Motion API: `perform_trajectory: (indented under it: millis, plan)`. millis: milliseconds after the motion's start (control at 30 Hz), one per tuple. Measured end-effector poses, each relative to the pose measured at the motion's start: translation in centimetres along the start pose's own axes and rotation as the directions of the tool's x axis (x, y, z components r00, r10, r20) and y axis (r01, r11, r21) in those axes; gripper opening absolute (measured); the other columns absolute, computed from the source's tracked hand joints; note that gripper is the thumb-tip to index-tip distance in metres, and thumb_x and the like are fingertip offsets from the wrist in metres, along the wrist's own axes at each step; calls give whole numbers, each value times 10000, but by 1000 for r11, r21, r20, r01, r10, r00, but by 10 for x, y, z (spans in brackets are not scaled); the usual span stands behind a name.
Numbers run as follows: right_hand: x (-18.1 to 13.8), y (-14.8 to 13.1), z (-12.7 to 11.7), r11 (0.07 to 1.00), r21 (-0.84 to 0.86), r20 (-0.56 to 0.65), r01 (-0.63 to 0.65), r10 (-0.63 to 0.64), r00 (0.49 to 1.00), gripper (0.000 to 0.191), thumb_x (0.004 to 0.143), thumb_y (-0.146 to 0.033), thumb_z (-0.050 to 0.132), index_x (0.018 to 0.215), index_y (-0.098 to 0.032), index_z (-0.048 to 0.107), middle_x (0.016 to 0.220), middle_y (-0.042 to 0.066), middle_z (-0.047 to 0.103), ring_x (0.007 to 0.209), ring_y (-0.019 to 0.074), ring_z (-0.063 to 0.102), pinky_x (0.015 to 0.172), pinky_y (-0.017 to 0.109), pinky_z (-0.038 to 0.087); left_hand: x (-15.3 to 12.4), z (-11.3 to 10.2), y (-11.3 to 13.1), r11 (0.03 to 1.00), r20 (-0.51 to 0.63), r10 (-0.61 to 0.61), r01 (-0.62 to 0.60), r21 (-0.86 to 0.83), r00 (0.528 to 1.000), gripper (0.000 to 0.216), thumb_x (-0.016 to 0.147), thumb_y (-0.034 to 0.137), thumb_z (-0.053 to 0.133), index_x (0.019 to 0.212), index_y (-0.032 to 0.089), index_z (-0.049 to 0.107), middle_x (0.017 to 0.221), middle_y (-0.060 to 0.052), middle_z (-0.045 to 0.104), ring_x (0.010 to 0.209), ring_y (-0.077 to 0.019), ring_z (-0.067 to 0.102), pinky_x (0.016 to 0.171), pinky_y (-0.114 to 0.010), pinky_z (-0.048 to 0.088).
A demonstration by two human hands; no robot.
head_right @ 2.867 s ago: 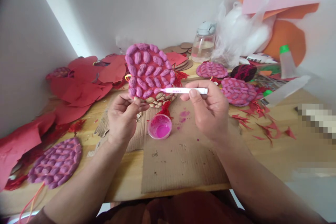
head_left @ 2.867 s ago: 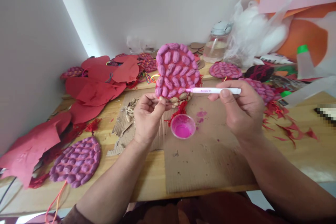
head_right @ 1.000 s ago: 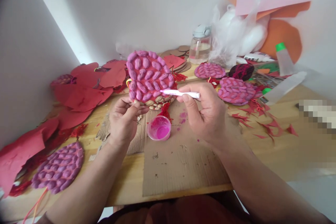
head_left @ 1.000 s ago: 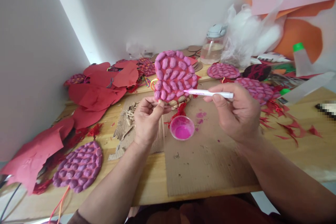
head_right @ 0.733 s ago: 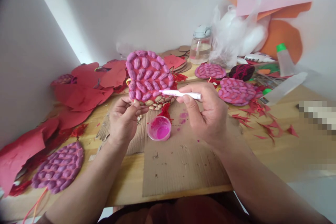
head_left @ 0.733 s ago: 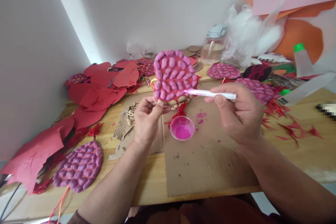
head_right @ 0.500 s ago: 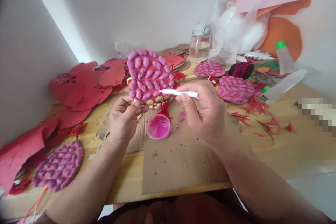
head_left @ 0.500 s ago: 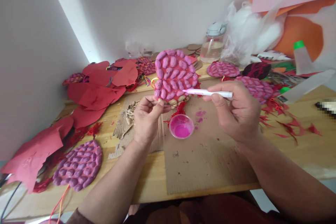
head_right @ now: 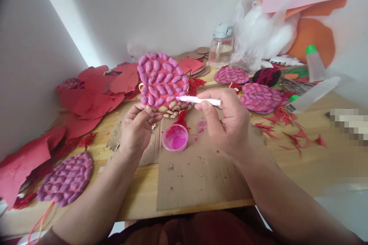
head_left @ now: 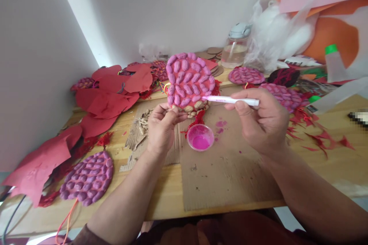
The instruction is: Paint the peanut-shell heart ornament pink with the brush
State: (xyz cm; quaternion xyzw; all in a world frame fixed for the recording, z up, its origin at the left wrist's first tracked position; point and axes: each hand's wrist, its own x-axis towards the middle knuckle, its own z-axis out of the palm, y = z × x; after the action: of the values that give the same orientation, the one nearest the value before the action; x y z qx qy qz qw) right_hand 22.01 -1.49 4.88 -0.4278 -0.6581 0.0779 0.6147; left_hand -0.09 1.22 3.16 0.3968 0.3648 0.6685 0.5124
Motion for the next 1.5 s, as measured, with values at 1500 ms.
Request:
perform_trajectory:
  millis: [1500]
  plan:
    - [-3,-9,4,972,-101,59,213,-208,976,172,937,-233,651,1086,-294,714,899,35,768,931,254,681,879,477,530,0,-2,-5,1000,-16,-2,2,-6,1000,287,710,297,845,816,192,600,717,33,663,630,-126,708,662,-267,627]
